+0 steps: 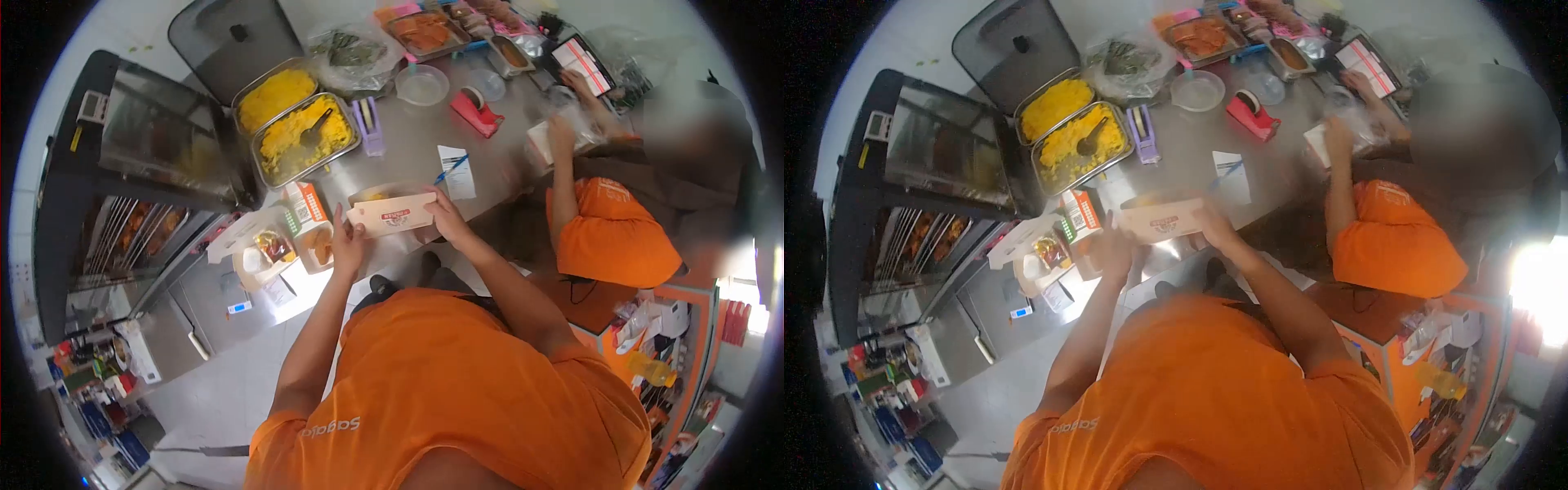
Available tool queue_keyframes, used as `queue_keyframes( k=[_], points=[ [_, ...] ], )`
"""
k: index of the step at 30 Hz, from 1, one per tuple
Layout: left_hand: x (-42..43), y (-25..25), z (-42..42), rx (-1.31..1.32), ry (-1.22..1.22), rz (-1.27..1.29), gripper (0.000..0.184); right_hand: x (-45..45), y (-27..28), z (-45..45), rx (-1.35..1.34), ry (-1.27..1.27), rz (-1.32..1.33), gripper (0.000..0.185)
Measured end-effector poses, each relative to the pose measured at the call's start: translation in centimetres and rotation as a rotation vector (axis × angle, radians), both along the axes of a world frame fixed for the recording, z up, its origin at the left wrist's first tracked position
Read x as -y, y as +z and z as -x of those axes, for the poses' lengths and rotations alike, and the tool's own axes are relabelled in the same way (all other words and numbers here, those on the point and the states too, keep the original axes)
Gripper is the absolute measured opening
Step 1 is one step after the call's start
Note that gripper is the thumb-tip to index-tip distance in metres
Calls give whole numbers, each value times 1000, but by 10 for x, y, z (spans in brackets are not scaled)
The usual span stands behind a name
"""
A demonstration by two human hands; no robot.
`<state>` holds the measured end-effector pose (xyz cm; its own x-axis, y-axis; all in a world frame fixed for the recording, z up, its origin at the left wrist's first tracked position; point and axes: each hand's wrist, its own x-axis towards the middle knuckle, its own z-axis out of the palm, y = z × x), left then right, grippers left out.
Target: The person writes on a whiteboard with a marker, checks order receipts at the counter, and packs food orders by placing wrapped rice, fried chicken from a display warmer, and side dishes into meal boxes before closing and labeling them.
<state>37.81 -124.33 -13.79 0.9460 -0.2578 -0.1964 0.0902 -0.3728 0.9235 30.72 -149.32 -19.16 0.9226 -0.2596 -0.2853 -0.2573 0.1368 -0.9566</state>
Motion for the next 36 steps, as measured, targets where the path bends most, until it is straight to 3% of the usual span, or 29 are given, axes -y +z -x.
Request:
queue_keyframes(
  k=[2,3,7,12,15,16,18,19,22,23,25,29,31,32,34,36],
  points=[
    [10,9,-4,-177,114,146,51,6,-4,-8,-5,10,54,48],
    [15,20,-6,-274,146,81,42,5,-2,-12,11,-12,99,48],
    [2,-56,-8,98,13,-94,29,1,37,-15,-229,-20,382,47],
    [-7,-106,-22,554,-132,-419,27,-4,13,-15,-319,-63,600,47],
    [-8,-90,-32,268,-293,-611,31,-2,9,-16,-338,1,683,43],
    [-4,-81,-34,459,-261,-608,34,-2,13,-18,-331,30,720,40],
    [6,-63,-38,839,-197,-593,41,-8,4,-25,111,-200,908,33],
    [14,-55,-42,806,-232,-552,44,-11,-2,-32,339,-316,993,32],
    [33,-58,-52,623,-295,-359,47,-20,-25,-48,283,-168,1004,29],
    [40,-64,-54,606,-227,-350,35,-21,-24,-50,247,-121,1011,26],
    [45,-68,-55,630,-164,-361,24,-21,-10,-57,180,-27,1023,22],
    [52,-58,-55,845,-12,-201,13,-15,-1,-63,348,-49,1063,18],
    [49,-61,-55,589,-37,-255,12,-18,-21,-66,399,-89,1111,17],
    [49,-59,-56,461,-49,-276,12,-18,-21,-72,280,-90,999,19],
    [58,-54,-62,475,-15,-109,12,-13,-21,-93,53,-85,780,24],
    [56,-67,-65,470,-21,-32,13,-7,-4,-138,265,-137,973,38]
  ],
)
